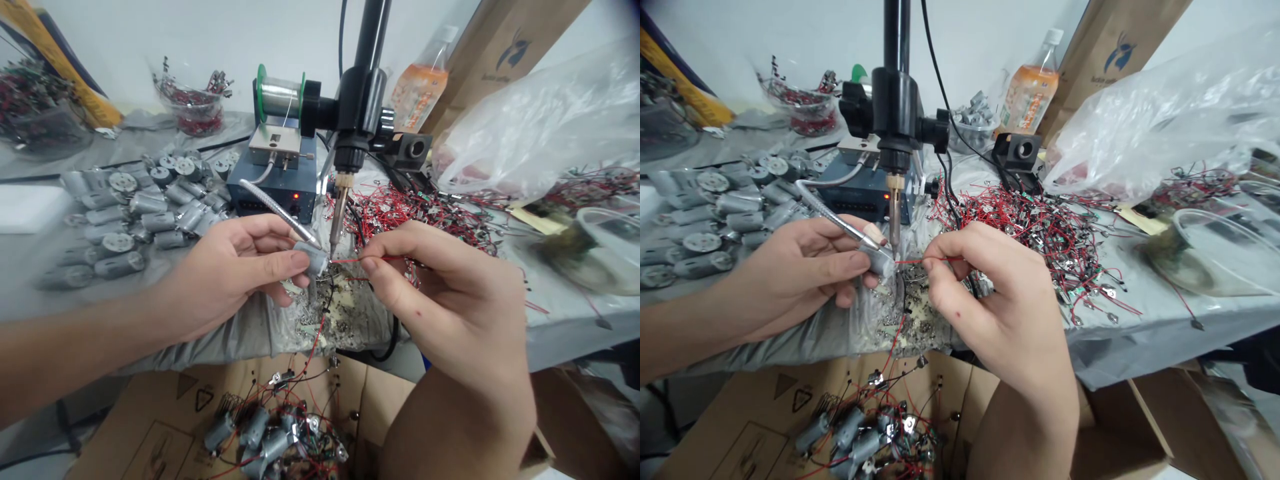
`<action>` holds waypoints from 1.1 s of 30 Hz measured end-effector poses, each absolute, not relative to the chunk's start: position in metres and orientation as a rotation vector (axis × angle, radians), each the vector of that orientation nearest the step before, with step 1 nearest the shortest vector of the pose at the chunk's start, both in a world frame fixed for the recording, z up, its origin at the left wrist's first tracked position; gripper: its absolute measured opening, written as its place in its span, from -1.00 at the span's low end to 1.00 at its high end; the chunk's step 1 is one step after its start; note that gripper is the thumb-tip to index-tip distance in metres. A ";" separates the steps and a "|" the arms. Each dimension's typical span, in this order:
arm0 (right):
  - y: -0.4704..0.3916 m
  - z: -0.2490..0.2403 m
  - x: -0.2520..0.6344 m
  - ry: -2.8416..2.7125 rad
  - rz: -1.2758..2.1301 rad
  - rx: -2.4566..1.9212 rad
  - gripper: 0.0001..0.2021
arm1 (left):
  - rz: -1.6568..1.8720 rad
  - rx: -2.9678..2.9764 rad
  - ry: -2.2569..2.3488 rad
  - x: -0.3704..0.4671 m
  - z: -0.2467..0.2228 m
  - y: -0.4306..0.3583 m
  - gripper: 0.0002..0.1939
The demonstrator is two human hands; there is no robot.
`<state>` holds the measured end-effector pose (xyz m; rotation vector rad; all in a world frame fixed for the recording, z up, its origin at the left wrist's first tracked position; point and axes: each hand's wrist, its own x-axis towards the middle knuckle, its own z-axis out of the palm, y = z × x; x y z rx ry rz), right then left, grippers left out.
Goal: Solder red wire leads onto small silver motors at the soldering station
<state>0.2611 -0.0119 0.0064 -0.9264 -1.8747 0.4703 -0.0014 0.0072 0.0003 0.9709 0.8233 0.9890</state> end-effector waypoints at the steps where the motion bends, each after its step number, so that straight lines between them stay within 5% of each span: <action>1: -0.012 0.006 0.261 -1.876 0.470 -0.929 -0.85 | 0.988 0.972 0.826 -0.002 0.000 0.007 -0.60; 33: -0.014 0.005 0.262 -1.825 0.465 -0.958 -0.82 | 1.020 0.990 0.827 -0.003 -0.003 0.005 -0.61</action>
